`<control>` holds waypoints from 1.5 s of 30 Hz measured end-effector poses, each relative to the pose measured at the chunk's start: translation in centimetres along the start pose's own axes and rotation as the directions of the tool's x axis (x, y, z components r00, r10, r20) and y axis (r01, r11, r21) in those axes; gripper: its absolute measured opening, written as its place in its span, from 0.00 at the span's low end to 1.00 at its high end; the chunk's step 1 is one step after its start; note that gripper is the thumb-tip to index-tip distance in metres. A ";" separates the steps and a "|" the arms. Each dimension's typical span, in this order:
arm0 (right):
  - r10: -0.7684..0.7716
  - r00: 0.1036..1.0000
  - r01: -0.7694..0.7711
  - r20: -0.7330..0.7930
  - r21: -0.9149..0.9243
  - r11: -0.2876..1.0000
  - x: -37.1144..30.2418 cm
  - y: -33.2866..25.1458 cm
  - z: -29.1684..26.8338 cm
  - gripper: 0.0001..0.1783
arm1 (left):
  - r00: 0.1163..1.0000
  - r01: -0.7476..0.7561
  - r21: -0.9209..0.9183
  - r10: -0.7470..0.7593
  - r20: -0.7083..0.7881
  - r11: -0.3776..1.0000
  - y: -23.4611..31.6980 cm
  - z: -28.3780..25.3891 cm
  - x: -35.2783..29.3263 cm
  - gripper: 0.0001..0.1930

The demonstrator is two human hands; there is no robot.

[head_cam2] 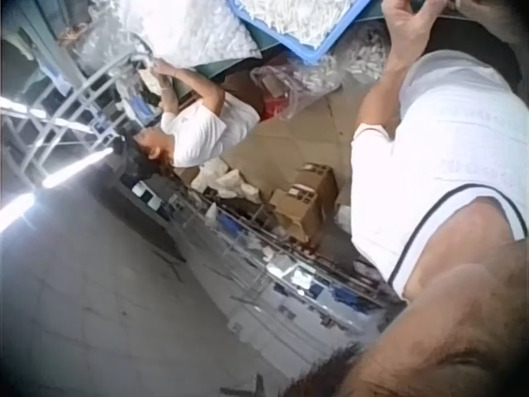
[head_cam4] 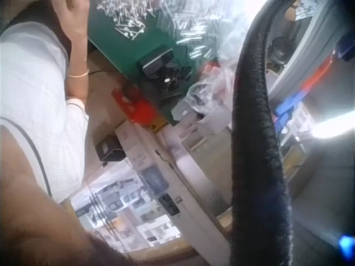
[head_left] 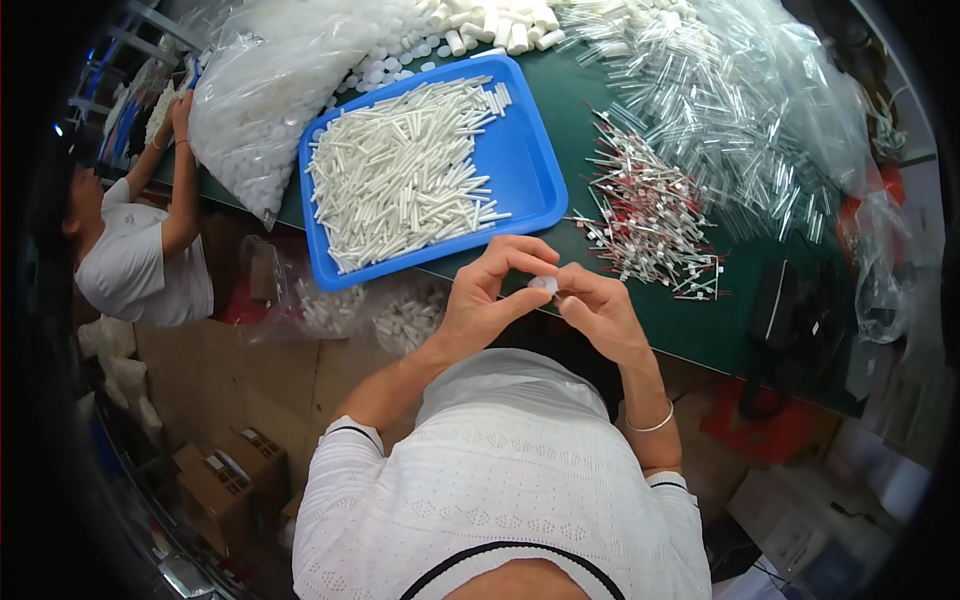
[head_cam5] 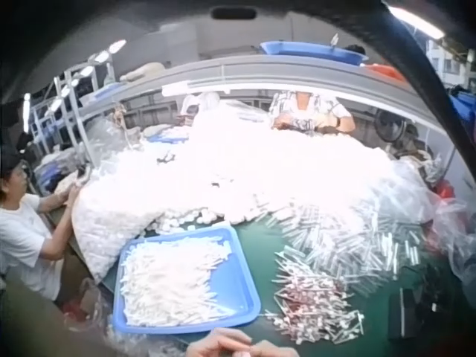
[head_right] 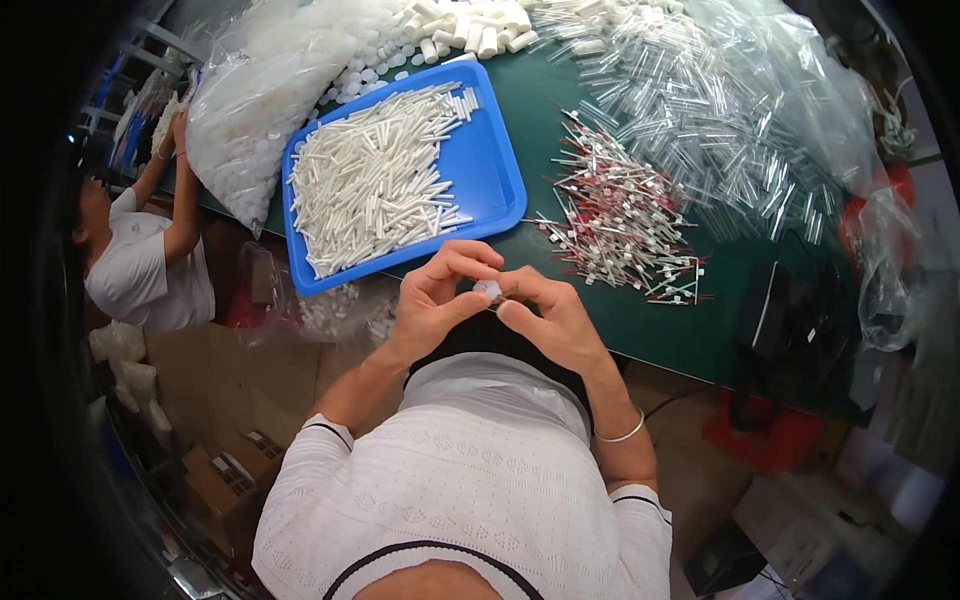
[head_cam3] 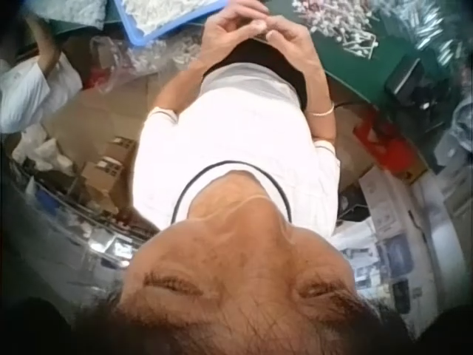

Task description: Assemble small plastic components by inserting white sticks into plastic caps at a factory workbench.

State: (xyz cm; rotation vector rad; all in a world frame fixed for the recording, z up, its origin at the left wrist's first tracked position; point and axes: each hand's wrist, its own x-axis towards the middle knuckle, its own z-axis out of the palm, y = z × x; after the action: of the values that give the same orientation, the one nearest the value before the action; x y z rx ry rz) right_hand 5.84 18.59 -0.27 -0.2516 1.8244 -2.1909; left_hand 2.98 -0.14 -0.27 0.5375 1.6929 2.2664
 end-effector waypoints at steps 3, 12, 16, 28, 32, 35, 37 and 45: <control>0.001 1.000 -0.001 -0.005 -0.125 0.992 0.3 -0.6 -0.5 0.09 | 0.961 -0.181 0.439 0.064 0.269 0.880 2.9 -0.9 1.9 0.14; 0.001 0.992 0.020 -0.124 0.167 0.986 0.0 -1.5 0.3 0.13 | 0.972 -0.175 0.985 0.161 0.172 0.001 0.8 -8.3 8.1 0.04; -0.099 0.949 0.158 -0.298 0.180 0.971 0.5 -1.0 -0.2 0.14 | 0.949 -0.200 0.979 0.256 0.181 0.049 1.3 -7.4 8.1 0.05; -0.204 0.909 0.346 -0.363 0.385 0.856 2.0 -1.5 0.7 0.16 | 0.992 0.122 0.059 -0.121 -0.020 0.991 0.0 -1.2 3.2 0.09; -0.233 0.894 0.385 -0.383 0.387 0.838 2.0 -1.6 0.8 0.15 | 0.994 0.108 0.070 -0.107 -0.020 0.992 -0.2 -1.2 3.1 0.08; -0.234 0.902 0.366 -0.364 0.355 0.860 2.0 -1.6 1.0 0.14 | 0.995 0.095 0.093 -0.092 -0.042 0.991 -0.1 -1.2 3.1 0.07; -0.247 0.903 0.350 -0.352 0.267 0.898 2.1 -1.4 1.2 0.15 | 0.998 -0.006 0.199 0.018 -0.057 0.980 -0.3 -1.1 3.1 0.06; -0.127 0.952 0.035 -0.279 -0.315 0.948 2.0 -1.8 -0.2 0.11 | 0.976 -0.215 0.599 0.147 0.161 0.772 2.9 -1.6 3.8 0.06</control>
State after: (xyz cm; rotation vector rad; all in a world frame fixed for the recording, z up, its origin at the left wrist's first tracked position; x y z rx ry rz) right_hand 3.72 18.41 1.39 -0.0612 2.3636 -2.0791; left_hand -1.09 -0.74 2.62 0.9728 2.4093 1.6999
